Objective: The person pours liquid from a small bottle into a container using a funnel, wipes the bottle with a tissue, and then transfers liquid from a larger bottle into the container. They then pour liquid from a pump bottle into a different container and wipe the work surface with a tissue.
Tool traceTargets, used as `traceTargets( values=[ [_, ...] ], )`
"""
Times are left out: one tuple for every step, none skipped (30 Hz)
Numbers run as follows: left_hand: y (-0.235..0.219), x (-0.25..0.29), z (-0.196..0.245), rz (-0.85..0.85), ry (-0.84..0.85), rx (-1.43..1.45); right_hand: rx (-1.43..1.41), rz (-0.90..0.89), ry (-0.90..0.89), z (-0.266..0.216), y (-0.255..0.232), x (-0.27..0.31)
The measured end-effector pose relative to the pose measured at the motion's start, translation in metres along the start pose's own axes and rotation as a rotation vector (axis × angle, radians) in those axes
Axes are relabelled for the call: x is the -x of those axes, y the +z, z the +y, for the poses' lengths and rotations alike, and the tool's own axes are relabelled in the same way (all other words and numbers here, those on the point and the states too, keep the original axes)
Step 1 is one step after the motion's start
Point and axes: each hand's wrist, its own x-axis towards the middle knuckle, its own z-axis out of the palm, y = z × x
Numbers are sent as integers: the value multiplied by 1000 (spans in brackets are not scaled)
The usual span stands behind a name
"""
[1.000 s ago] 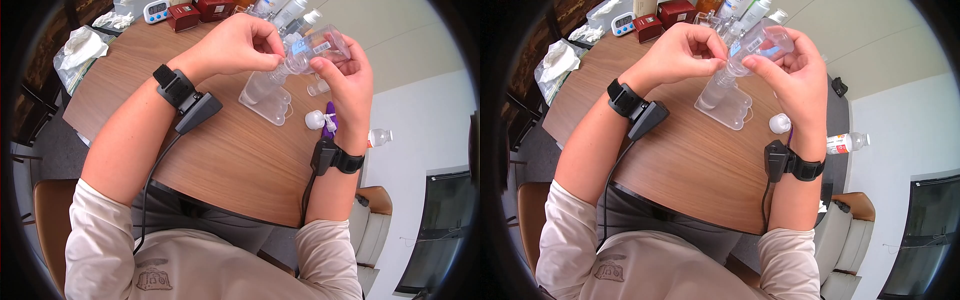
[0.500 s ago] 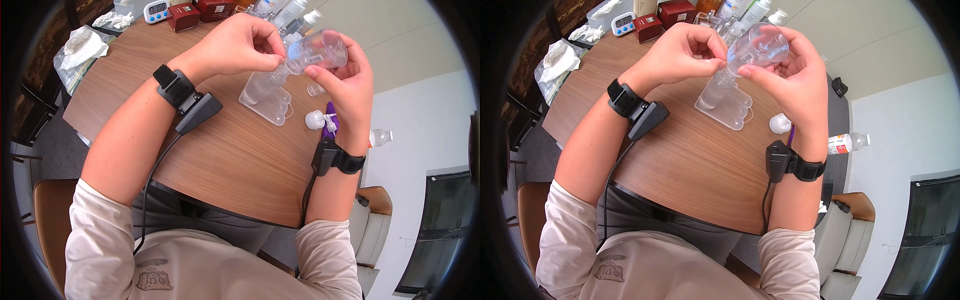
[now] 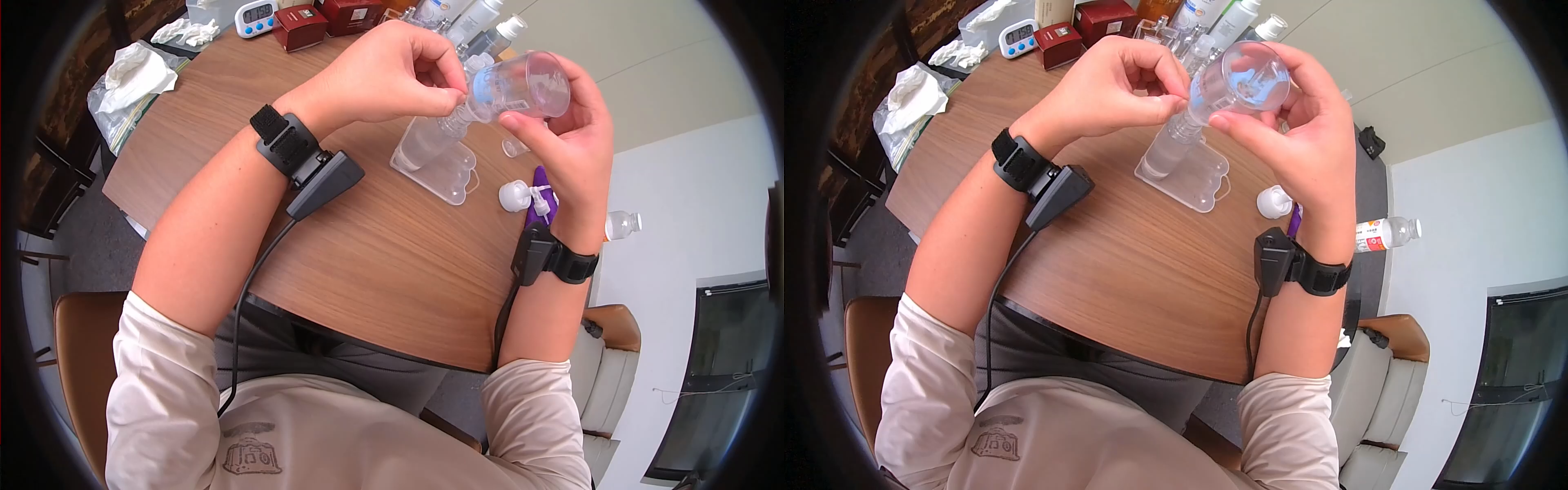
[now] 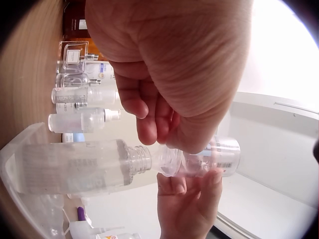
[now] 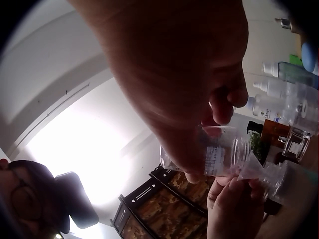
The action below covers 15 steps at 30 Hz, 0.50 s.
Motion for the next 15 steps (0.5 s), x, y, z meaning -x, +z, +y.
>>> traceTargets(
  values=[
    [0, 0, 0, -1, -2, -1, 5, 6, -1, 0, 0, 0],
    [0, 0, 0, -2, -4, -1, 6, 6, 0, 1, 0, -1],
    [0, 0, 0, -3, -4, -1, 18, 10, -25, 3, 0, -1],
    [0, 0, 0, -3, -5, -3, 31, 13, -49, 5, 0, -1],
    [0, 0, 0, -4, -6, -6, 31, 13, -49, 5, 1, -1],
    [0, 0, 1, -4, -6, -6, 26, 27, -51, 5, 3, -1],
    [0, 0, 1, -5, -5, -3, 21, 40, -53, 5, 4, -1],
    [0, 0, 1, -6, -4, 0, 21, 40, -54, 4, 4, -1],
    [0, 0, 0, -5, -4, -1, 12, 33, -37, 2, 3, 0],
    [0, -1, 0, -8, -1, 6, 3, 26, -20, 1, 3, 0],
    [0, -1, -1, -11, 1, 12, 2, 26, -21, 1, 4, 0],
    [0, -1, -1, -10, 1, 12, -30, 35, -8, 2, 5, 0],
    [0, 0, -1, -6, 1, 11, -63, 46, 6, 2, 5, 0],
    [0, 0, -1, -2, 1, 11, -63, 45, 6, 2, 5, 0],
    [0, 0, -1, -2, 1, 11, -41, 29, 0, 1, 3, 0]
  ],
)
